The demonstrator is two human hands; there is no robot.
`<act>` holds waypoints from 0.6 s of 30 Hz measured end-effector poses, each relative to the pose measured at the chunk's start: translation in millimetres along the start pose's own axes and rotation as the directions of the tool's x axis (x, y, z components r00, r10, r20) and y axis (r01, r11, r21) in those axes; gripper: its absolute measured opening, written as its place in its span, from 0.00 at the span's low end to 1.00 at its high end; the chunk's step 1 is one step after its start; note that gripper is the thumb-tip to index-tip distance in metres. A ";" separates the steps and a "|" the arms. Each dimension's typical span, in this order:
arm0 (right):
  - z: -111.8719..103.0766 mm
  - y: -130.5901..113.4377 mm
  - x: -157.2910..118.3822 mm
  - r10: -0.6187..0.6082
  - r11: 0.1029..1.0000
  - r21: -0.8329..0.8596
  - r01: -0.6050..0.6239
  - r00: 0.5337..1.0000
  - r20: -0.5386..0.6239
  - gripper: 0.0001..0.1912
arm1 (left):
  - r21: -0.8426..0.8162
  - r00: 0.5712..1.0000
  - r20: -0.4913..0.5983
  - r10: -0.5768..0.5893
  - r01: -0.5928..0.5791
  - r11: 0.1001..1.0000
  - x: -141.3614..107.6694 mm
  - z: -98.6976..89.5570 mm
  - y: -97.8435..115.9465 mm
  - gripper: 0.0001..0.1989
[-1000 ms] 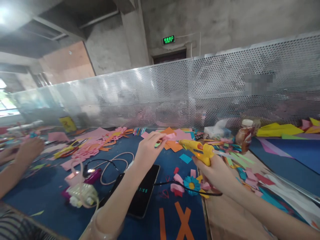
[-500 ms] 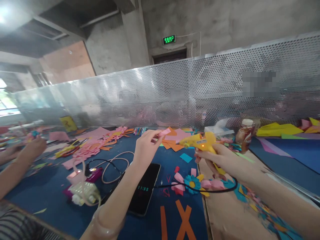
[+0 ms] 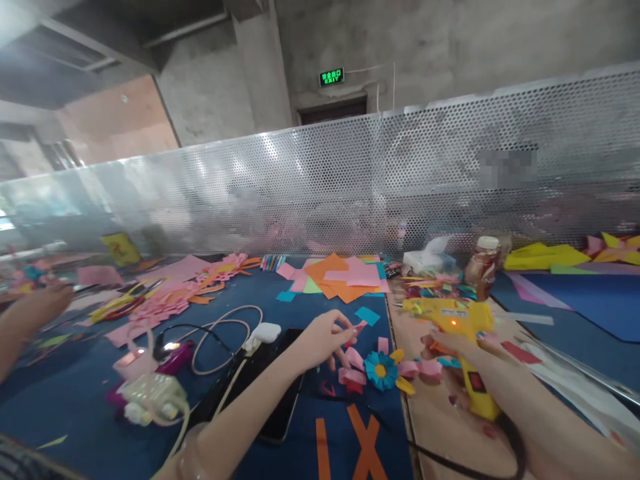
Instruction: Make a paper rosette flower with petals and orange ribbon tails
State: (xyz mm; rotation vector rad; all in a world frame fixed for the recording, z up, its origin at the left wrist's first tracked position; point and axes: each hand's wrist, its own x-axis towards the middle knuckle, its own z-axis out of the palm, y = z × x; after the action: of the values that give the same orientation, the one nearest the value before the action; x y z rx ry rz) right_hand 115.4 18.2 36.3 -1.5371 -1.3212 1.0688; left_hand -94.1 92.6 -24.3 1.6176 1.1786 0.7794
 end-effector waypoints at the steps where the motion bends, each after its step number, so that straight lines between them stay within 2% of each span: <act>1: 1.3 1.3 -2.5 0.072 0.995 0.060 -0.073 0.997 0.019 0.16 | 0.005 1.000 -0.001 0.005 -0.005 1.000 0.6 1.8 -1.8 0.15; 2: 2.6 2.4 -4.1 0.102 0.989 0.106 -0.106 0.994 0.042 0.15 | 0.010 1.000 -0.001 0.010 -0.010 1.000 0.6 3.5 -2.7 0.15; 5: 4.3 6.5 -1.8 0.055 0.987 0.144 -0.068 0.994 0.092 0.14 | 0.042 0.999 -0.024 0.022 -0.021 0.999 -1.6 7.2 -2.0 0.16; 7: 3.4 9.6 5.1 0.024 0.997 0.071 -0.037 0.985 0.173 0.15 | 0.076 0.997 -0.074 0.028 -0.023 0.997 -3.5 7.4 -0.6 0.16; 10: 3.3 12.4 17.3 0.056 0.994 -0.110 -0.027 0.962 0.269 0.15 | 0.098 0.986 -0.161 0.031 -0.016 0.995 -4.6 4.5 -0.9 0.14; 14: 11.2 12.1 23.3 0.051 0.956 -0.291 0.029 0.963 0.265 0.10 | 0.099 0.977 -0.212 0.028 -0.007 0.995 -4.1 0.5 -6.9 0.14; 18: 18.7 11.6 20.9 0.031 0.921 -0.381 0.078 0.962 0.273 0.07 | 0.105 0.974 -0.223 0.040 -0.016 0.994 -4.9 0.6 -11.0 0.15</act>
State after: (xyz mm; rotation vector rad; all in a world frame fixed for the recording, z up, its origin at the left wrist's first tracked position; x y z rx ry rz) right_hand 102.8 38.7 17.9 -1.6936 -1.8286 1.0767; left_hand -98.9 88.6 -34.6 1.6653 1.3776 0.9532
